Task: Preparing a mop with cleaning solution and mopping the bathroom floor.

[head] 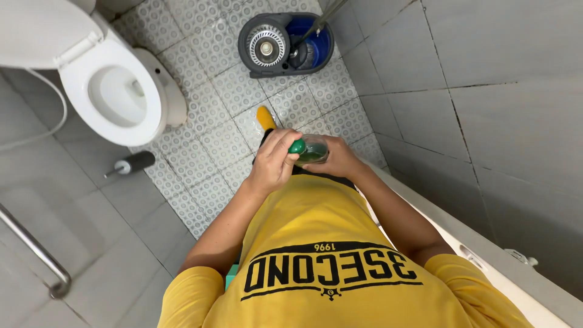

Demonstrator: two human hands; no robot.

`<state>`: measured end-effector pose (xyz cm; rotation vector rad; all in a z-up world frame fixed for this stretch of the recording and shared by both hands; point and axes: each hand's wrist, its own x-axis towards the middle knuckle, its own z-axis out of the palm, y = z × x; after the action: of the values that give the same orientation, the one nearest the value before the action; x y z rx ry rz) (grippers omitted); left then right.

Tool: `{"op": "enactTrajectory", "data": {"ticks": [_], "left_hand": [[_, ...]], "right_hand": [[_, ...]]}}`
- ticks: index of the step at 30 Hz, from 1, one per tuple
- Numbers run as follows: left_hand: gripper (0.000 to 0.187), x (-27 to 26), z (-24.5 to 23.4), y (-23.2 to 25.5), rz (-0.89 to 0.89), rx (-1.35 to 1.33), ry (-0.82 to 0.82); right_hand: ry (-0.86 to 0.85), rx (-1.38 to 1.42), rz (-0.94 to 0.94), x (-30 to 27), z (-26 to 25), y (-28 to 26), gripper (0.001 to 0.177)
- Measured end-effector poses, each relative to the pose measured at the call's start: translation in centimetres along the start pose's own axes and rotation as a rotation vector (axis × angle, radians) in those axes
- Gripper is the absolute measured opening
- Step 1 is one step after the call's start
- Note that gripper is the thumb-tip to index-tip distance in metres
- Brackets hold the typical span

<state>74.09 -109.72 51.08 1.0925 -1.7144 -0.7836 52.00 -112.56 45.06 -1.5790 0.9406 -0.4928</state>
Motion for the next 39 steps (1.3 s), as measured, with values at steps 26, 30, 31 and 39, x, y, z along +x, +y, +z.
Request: {"op": "enactTrajectory", "data": {"ticks": [26,30,31,39], "left_hand": [[0.027,14.3,-5.1,-16.3,-0.504,-0.509,-0.315],[0.023,15.1,-3.0,-18.2,-0.696,-0.716,-0.384],[0.023,15.4,-2.7,-18.2,-0.699,-0.716,-0.386],[0.032,15.3,1.6,-20.8,-0.768,-0.575,-0.321]], "right_hand": [[0.212,-0.1,0.223,12.8,-2.7,-1.9,0.059],[0.243,-0.186,0.236,12.3,-3.5,0.8,0.062],[0.243,-0.183,0.238,12.1,-3.6,1.2,0.062],[0.327,-0.155,0.361,9.9,-5.0,4.7,0.061]]}}
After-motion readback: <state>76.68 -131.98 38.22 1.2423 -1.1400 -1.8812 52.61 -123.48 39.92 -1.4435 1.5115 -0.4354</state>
